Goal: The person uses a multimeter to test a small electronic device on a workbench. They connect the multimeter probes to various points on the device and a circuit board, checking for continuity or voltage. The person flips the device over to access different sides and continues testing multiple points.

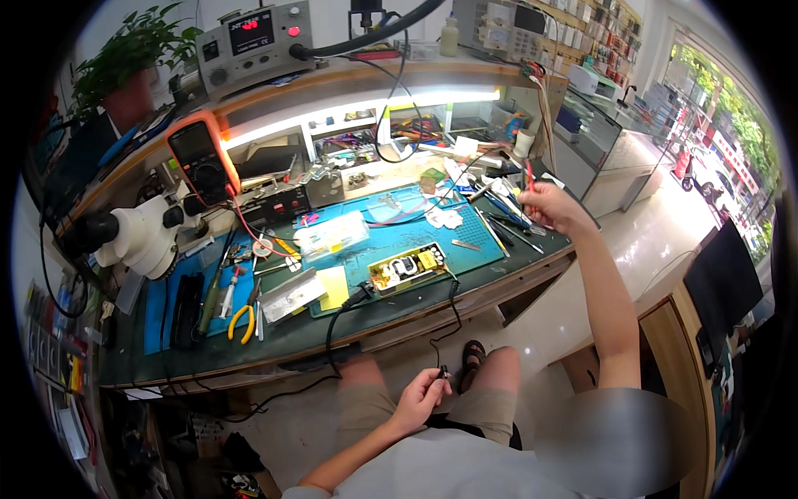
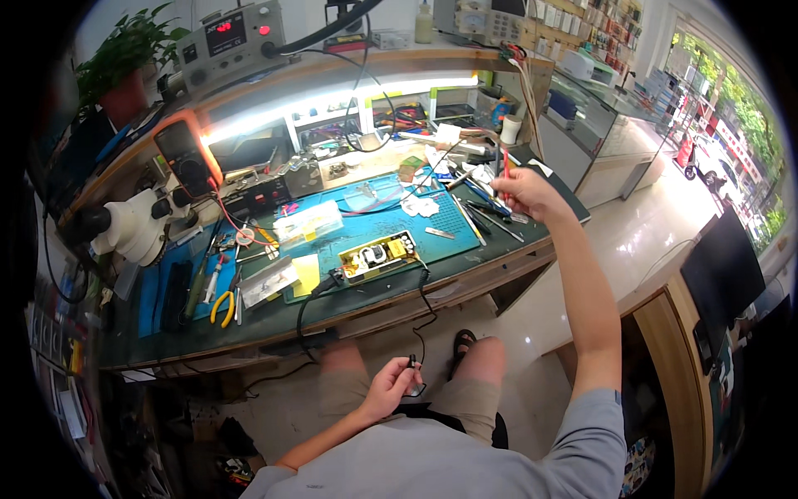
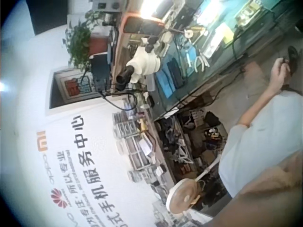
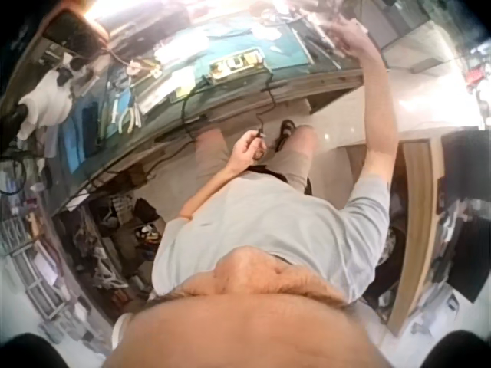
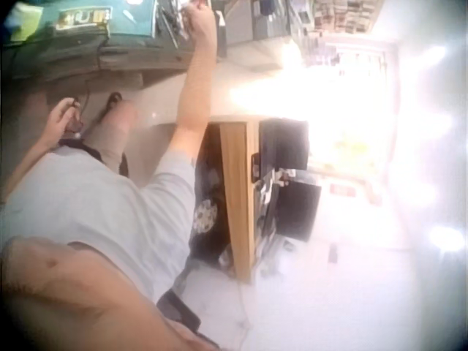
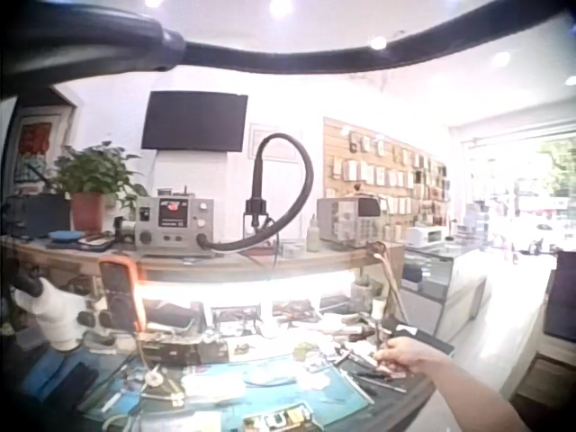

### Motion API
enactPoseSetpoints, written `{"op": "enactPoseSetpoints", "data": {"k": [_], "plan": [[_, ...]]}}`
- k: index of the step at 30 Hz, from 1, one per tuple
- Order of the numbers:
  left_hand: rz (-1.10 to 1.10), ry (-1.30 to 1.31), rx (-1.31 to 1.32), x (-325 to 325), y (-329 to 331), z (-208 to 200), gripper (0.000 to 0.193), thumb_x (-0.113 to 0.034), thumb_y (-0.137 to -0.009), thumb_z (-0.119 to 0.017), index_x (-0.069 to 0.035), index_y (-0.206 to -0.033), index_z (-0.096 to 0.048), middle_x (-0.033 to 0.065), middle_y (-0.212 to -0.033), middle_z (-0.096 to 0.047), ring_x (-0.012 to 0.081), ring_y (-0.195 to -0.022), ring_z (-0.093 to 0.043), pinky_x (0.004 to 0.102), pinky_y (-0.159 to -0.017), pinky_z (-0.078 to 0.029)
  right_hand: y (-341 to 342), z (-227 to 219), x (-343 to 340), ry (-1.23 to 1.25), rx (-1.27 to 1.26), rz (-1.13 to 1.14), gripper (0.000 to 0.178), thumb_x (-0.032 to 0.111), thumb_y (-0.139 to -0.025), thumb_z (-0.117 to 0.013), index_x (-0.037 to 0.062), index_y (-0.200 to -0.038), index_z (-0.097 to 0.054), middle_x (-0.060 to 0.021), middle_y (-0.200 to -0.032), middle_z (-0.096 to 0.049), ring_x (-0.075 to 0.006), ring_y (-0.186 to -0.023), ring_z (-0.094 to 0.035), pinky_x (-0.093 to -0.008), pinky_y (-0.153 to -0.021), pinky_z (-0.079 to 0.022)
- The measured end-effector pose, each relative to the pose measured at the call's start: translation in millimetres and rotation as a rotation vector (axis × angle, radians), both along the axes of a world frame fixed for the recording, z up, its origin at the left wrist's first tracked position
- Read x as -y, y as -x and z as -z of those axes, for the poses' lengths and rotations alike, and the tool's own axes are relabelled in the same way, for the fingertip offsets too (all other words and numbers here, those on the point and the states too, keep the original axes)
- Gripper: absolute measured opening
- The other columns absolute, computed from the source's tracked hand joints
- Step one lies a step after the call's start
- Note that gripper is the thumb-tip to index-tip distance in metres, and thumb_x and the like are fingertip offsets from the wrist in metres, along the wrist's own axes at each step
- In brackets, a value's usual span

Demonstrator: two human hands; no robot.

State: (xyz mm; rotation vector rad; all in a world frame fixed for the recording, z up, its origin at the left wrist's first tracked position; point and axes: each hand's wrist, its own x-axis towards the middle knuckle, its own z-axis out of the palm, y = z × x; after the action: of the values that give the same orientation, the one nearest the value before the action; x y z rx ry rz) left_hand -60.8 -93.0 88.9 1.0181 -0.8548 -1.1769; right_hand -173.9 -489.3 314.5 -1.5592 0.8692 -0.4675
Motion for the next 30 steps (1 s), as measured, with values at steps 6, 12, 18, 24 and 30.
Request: {"op": "enactPoseSetpoints", "data": {"k": [6, 12, 18, 24, 30], "plan": [[-0.037, 0.032, -0.043, -4, -8, -18, 0.021, -0.01, -0.103, -0.048, 0.001, -0.119, -0.055, 0.0029, -0.091, -0.062, 0.0052, -0.069, -0.048, 0.0204, -0.063, -0.043, 19, -30, -117, -0.239, 0.626, -0.229, 0.011, 0.017, -0.095, -0.063, 0.0077, -0.101, -0.06, 0.0015, -0.066, -0.057, -0.0025, -0.048, -0.048, -0.0158, -0.042, -0.036], [-0.114, 0.054, 0.013, -3, -21, -44, 0.02, -0.009, -0.104, -0.047, 0.0, -0.12, -0.055, 0.0042, -0.092, -0.063, 0.0059, -0.069, -0.048, 0.0211, -0.064, -0.043, -15, -16, -166, -0.034, 0.59, -0.026, 0.021, 0.023, -0.096, -0.064, 0.0057, -0.107, -0.063, 0.0013, -0.071, -0.059, -0.0023, -0.052, -0.048, -0.0176, -0.046, -0.037], [-0.142, 0.107, 0.048, 4, -28, -56, 0.022, -0.009, -0.104, -0.047, 0.0, -0.123, -0.055, 0.0048, -0.092, -0.063, 0.0057, -0.067, -0.045, 0.0213, -0.061, -0.041, -46, -60, -83, 0.223, 0.596, 0.037, 0.029, 0.022, -0.093, -0.069, 0.001, -0.113, -0.068, 0.0031, -0.077, -0.061, -0.0004, -0.059, -0.042, -0.0175, -0.05, -0.028], [-0.196, 0.065, -0.002, -6, -40, -67, 0.032, -0.014, -0.104, -0.047, -0.002, -0.133, -0.054, 0.0029, -0.088, -0.061, 0.0039, -0.066, -0.041, 0.0189, -0.058, -0.035, -21, -47, -180, 0.223, 0.392, -0.246, 0.023, 0.008, -0.087, -0.069, -0.0037, -0.107, -0.069, -0.008, -0.083, -0.07, -0.0097, -0.064, -0.063, -0.0231, -0.054, -0.051], [-0.162, 0.032, -0.198, -13, -52, -75, 0.027, -0.018, -0.105, -0.049, -0.004, -0.127, -0.057, 0.0033, -0.089, -0.063, 0.005, -0.064, -0.043, 0.0202, -0.056, -0.035, 7, 18, -244, 0.293, 0.578, -0.369, 0.017, 0.004, -0.087, -0.071, -0.0032, -0.103, -0.071, -0.0106, -0.087, -0.071, -0.0135, -0.071, -0.068, -0.0242, -0.062, -0.054]]}}
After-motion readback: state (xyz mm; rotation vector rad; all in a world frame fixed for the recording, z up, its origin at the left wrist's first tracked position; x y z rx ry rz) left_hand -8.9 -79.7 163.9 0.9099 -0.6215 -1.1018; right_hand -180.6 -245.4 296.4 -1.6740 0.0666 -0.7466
